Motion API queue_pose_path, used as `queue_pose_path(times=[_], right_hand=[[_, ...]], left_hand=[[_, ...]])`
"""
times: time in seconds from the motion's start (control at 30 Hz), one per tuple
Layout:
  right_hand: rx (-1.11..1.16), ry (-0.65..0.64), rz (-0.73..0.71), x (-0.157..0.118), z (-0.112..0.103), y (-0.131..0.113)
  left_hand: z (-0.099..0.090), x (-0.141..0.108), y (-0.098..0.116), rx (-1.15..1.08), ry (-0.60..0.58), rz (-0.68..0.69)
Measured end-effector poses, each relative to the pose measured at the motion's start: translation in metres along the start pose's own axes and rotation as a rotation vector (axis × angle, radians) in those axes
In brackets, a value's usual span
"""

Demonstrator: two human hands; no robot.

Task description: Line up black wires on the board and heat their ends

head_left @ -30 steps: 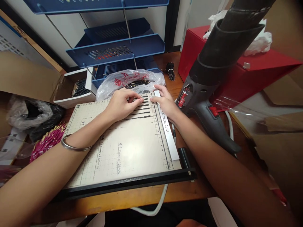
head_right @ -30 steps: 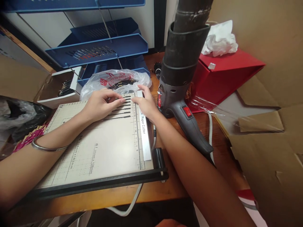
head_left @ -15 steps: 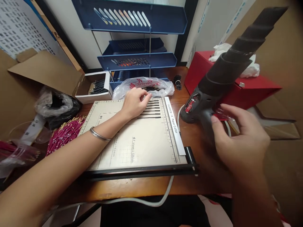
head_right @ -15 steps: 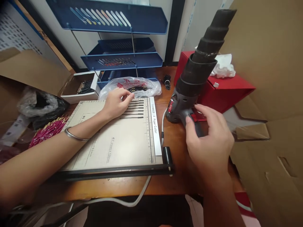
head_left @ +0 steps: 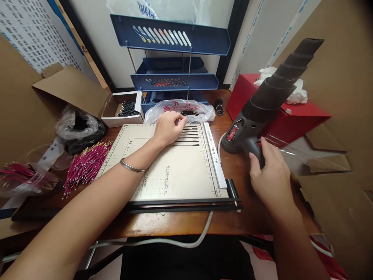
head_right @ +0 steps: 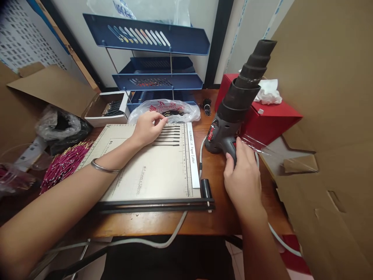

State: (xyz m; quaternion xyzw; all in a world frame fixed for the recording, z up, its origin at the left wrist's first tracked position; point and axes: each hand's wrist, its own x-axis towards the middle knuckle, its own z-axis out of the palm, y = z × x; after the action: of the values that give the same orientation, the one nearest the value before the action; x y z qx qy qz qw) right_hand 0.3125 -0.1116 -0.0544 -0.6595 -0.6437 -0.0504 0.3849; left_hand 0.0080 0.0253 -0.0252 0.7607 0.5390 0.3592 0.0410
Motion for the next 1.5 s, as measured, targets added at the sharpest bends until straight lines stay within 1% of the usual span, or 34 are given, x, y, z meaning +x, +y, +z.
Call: queue_pose_path(times=[0.3,0.47,0.53,0.6,0.63,0.67,0.7,0.73,0.8,0.83,0.87,0.9,0.97,1.0,1.03,1.1,1.13,1.17,1.2,1.23,1.3,1.33,1.37,1.43,1.47,1.5], right_hand=[[0.009,-0.017,0.028,-0.002,0.002,-0.001],[0.006,-0.021,0.026,-0.001,0.004,0.000],[0.013,0.021,0.019,-0.001,0.002,-0.007],[0.074,0.130,0.036,-0.002,-0.003,-0.023],[0.153,0.195,0.072,-0.001,-0.006,-0.033],[0.288,0.250,0.132,0.002,-0.009,-0.043],[0.483,0.263,0.225,0.005,-0.013,-0.052],[0.708,0.203,0.342,0.011,-0.015,-0.059],[1.143,-0.073,0.556,0.025,-0.017,-0.067],[1.299,-0.202,0.616,0.033,-0.015,-0.067],[1.430,-0.295,0.643,0.041,-0.011,-0.066],[1.549,-0.356,0.642,0.049,-0.005,-0.062],[1.836,-0.381,0.632,0.061,0.010,-0.054],[2.025,-0.370,0.665,0.065,0.017,-0.050],[2.233,-0.350,0.740,0.068,0.024,-0.047],[2.617,-0.297,0.966,0.072,0.032,-0.044],[2.755,-0.281,1.076,0.072,0.034,-0.044],[2.842,-0.281,1.147,0.072,0.034,-0.045],[2.877,-0.300,1.160,0.070,0.032,-0.048],[2.865,-0.332,1.121,0.068,0.029,-0.052],[2.739,-0.398,0.996,0.062,0.020,-0.067],[2.647,-0.418,0.968,0.058,0.014,-0.077],[2.552,-0.430,1.005,0.055,0.008,-0.088],[2.358,-0.414,1.079,0.050,-0.005,-0.113],[2.243,-0.401,1.076,0.050,-0.010,-0.125],[2.136,-0.373,1.040,0.050,-0.015,-0.136]], left_hand=[[-0.003,-0.002,-0.001,-0.007,-0.065,-0.006],[-0.002,-0.001,-0.003,-0.030,-0.073,0.003],[-0.002,0.000,-0.005,-0.033,-0.064,0.004],[-0.003,0.001,-0.006,-0.029,-0.058,0.005],[-0.003,0.001,-0.007,-0.025,-0.057,0.004],[-0.003,0.002,-0.008,-0.022,-0.056,0.002],[-0.003,0.002,-0.009,-0.018,-0.053,-0.003],[-0.004,0.002,-0.009,-0.014,-0.050,-0.009],[-0.004,0.002,-0.010,-0.009,-0.045,-0.023],[-0.004,0.002,-0.010,-0.006,-0.046,-0.028],[-0.004,0.002,-0.010,-0.003,-0.048,-0.031],[-0.004,0.002,-0.011,0.000,-0.050,-0.033],[-0.005,0.001,-0.011,0.009,-0.054,-0.037],[-0.005,0.001,-0.012,0.012,-0.056,-0.039],[-0.006,0.001,-0.012,0.014,-0.058,-0.042],[-0.006,0.001,-0.013,0.012,-0.060,-0.048],[-0.007,0.001,-0.013,0.010,-0.060,-0.050],[-0.007,0.001,-0.014,0.010,-0.058,-0.051],[-0.007,0.001,-0.015,0.010,-0.055,-0.051],[-0.006,0.001,-0.016,0.010,-0.052,-0.048],[-0.006,0.002,-0.017,0.010,-0.045,-0.042],[-0.006,0.002,-0.018,0.010,-0.040,-0.041],[-0.006,0.002,-0.018,0.012,-0.036,-0.040],[-0.007,0.001,-0.017,0.018,-0.032,-0.043],[-0.007,0.001,-0.016,0.022,-0.030,-0.045],[-0.008,0.000,-0.015,0.025,-0.030,-0.047]])
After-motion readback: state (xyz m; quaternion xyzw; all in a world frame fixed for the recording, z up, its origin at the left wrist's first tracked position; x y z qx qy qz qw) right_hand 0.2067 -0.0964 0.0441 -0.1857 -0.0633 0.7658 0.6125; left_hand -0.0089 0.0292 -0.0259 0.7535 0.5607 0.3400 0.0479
